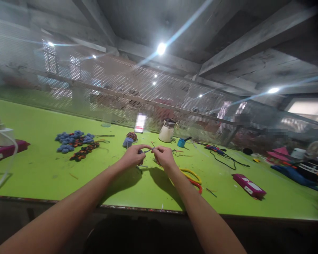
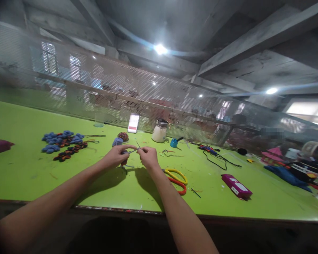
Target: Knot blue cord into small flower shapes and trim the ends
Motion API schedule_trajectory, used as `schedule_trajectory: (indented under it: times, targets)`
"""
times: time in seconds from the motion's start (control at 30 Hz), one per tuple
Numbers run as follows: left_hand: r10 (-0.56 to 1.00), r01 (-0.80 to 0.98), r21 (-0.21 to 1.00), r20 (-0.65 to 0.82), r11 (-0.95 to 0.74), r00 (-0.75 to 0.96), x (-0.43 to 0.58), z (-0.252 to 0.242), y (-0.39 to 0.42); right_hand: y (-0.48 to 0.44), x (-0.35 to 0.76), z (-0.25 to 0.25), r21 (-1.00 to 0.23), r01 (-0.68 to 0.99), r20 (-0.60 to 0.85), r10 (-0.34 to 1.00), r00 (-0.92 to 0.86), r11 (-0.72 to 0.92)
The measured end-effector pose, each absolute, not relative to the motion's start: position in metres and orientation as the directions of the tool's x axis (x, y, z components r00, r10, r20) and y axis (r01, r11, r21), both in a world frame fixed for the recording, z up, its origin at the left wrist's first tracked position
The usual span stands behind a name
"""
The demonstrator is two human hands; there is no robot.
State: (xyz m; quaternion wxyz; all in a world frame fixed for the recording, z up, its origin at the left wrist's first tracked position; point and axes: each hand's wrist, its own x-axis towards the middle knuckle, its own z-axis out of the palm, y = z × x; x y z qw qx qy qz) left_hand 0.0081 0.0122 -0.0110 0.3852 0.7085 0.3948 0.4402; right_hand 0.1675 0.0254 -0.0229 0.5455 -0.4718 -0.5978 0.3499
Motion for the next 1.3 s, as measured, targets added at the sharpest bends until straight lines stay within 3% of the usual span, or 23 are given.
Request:
schedule_trajectory:
  times: [0.77, 1.0, 1.17, 1.3]
  targets:
    - [0.888, 0.251, 0.877, 0.319, -0.409, 0.331, 0.006, -0.009, 0.009, 0.021, 0.172, -0.015, -0.951, 0.203, 0.236, 0.972, -0.014, 0.234]
    - [0.883, 0.300, 0.884, 0.219, -0.360, 0.416, 0.006, -0.010, 0.010, 0.024, 0.172, -0.021, -0.945, 0.242, 0.216, 0.976, -0.037, 0.219]
    - [0.858, 0.211, 0.937, 0.143, -0.278, 0.494, 0.006, -0.011, 0.009, 0.032, 0.179, -0.026, -0.903, 0.351, 0.231, 0.969, -0.091, 0.248]
    - [0.862, -0.198, 0.977, 0.170, -0.083, 0.478, -0.002, -0.010, 0.012, 0.032, 0.183, -0.024, -0.808, 0.496, 0.238, 0.946, -0.219, 0.318]
